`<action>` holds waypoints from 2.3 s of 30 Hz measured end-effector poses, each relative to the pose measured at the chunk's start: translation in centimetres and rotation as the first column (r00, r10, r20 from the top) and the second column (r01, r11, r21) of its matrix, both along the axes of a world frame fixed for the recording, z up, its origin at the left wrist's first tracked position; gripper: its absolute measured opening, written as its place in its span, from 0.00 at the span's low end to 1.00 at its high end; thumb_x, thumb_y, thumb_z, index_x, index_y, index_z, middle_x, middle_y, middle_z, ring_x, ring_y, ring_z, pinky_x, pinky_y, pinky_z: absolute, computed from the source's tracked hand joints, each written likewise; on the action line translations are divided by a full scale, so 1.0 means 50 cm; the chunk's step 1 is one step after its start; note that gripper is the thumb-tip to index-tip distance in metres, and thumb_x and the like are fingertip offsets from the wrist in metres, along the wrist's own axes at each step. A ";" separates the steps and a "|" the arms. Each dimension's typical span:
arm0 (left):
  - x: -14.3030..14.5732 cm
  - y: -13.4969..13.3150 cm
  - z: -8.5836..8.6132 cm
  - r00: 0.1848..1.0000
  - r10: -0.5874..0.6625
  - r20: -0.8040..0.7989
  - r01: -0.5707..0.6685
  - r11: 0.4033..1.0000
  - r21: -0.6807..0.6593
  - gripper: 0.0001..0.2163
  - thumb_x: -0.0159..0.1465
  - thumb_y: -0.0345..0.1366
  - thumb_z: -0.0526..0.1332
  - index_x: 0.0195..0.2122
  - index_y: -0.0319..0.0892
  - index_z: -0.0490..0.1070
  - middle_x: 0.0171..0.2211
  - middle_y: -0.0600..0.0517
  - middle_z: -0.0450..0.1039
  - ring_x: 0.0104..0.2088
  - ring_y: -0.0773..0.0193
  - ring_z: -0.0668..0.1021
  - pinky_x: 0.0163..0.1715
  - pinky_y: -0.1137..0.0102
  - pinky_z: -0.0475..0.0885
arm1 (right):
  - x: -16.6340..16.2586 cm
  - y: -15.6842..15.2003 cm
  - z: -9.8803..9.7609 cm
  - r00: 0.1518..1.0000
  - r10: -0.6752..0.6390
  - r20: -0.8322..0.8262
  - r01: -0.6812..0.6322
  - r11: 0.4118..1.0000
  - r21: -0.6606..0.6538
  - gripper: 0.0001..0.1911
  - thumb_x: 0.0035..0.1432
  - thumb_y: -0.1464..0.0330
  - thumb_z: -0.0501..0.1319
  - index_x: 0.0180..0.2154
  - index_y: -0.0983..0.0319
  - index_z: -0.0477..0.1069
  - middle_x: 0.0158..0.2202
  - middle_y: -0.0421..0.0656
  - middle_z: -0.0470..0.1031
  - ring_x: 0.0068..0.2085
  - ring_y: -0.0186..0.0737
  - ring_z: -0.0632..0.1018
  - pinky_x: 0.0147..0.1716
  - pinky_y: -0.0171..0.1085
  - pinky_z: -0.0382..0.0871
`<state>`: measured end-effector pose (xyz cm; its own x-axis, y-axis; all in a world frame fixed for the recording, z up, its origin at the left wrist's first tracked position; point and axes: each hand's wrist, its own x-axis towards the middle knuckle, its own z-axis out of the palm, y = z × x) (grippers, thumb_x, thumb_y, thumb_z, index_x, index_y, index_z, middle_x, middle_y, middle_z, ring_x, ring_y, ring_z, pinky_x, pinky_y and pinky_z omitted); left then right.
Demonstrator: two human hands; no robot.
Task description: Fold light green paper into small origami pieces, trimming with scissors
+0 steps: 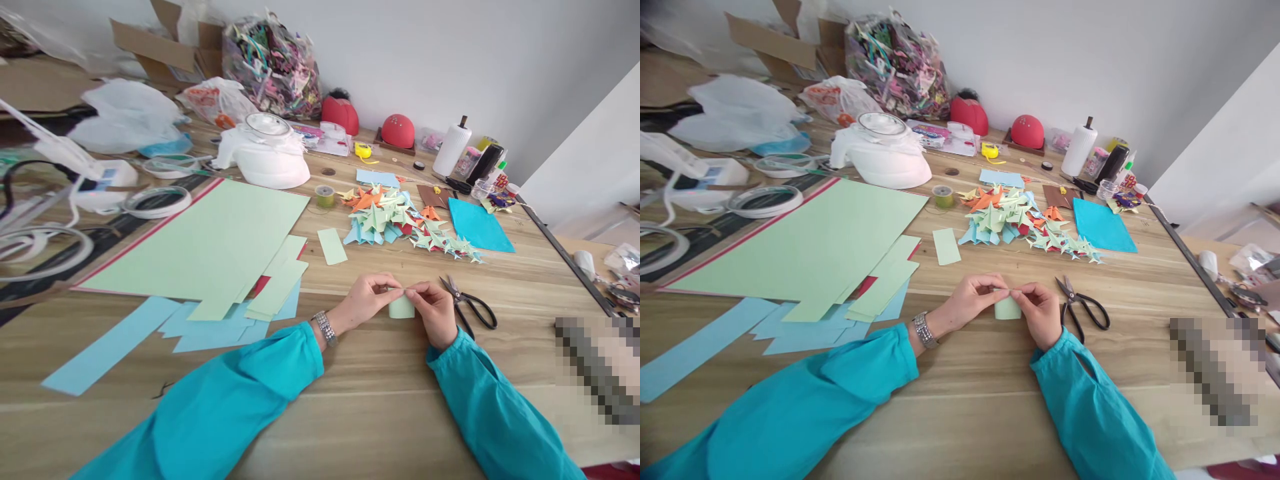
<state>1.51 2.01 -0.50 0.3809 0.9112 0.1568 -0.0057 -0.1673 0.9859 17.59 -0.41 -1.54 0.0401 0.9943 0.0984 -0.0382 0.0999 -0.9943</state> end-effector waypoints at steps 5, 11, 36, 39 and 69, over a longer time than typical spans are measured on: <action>0.000 -0.001 0.000 1.000 0.013 0.001 -0.013 1.000 0.006 0.08 0.56 0.38 0.62 0.28 0.37 0.74 0.27 0.51 0.71 0.30 0.65 0.71 0.30 0.71 0.65 | -0.001 0.001 -0.002 1.000 -0.010 -0.015 0.010 1.000 -0.013 0.07 0.45 0.64 0.69 0.26 0.60 0.75 0.26 0.39 0.77 0.28 0.35 0.74 0.29 0.34 0.67; 0.001 0.000 -0.002 1.000 0.015 0.006 -0.015 1.000 0.020 0.09 0.57 0.38 0.61 0.28 0.37 0.74 0.27 0.51 0.71 0.30 0.66 0.71 0.29 0.72 0.65 | -0.003 0.001 -0.003 0.999 -0.024 -0.042 0.022 0.999 -0.048 0.08 0.43 0.64 0.70 0.26 0.60 0.75 0.26 0.39 0.77 0.28 0.35 0.75 0.29 0.35 0.68; 0.002 -0.003 0.002 0.999 0.041 -0.013 -0.040 0.998 0.043 0.07 0.56 0.37 0.62 0.27 0.38 0.75 0.27 0.50 0.71 0.30 0.66 0.71 0.29 0.72 0.65 | 0.001 0.001 -0.003 0.999 0.001 -0.053 -0.004 0.998 -0.055 0.08 0.43 0.64 0.69 0.27 0.60 0.76 0.26 0.40 0.77 0.28 0.35 0.75 0.29 0.35 0.69; 0.002 -0.003 0.003 0.999 0.039 -0.004 -0.039 0.998 0.042 0.08 0.55 0.38 0.62 0.27 0.38 0.75 0.27 0.50 0.72 0.30 0.66 0.71 0.29 0.72 0.65 | 0.001 0.002 -0.004 0.999 -0.007 -0.051 0.004 0.998 -0.057 0.09 0.43 0.63 0.69 0.27 0.60 0.75 0.26 0.40 0.77 0.28 0.36 0.75 0.29 0.35 0.69; 0.010 0.001 -0.002 0.979 0.144 0.142 -0.132 0.987 -0.096 0.17 0.48 0.43 0.68 0.15 0.38 0.64 0.19 0.57 0.60 0.22 0.72 0.62 0.23 0.73 0.57 | 0.002 0.007 -0.003 0.998 -0.002 -0.064 0.004 0.999 0.040 0.07 0.45 0.64 0.68 0.23 0.59 0.72 0.26 0.39 0.72 0.28 0.34 0.70 0.29 0.35 0.64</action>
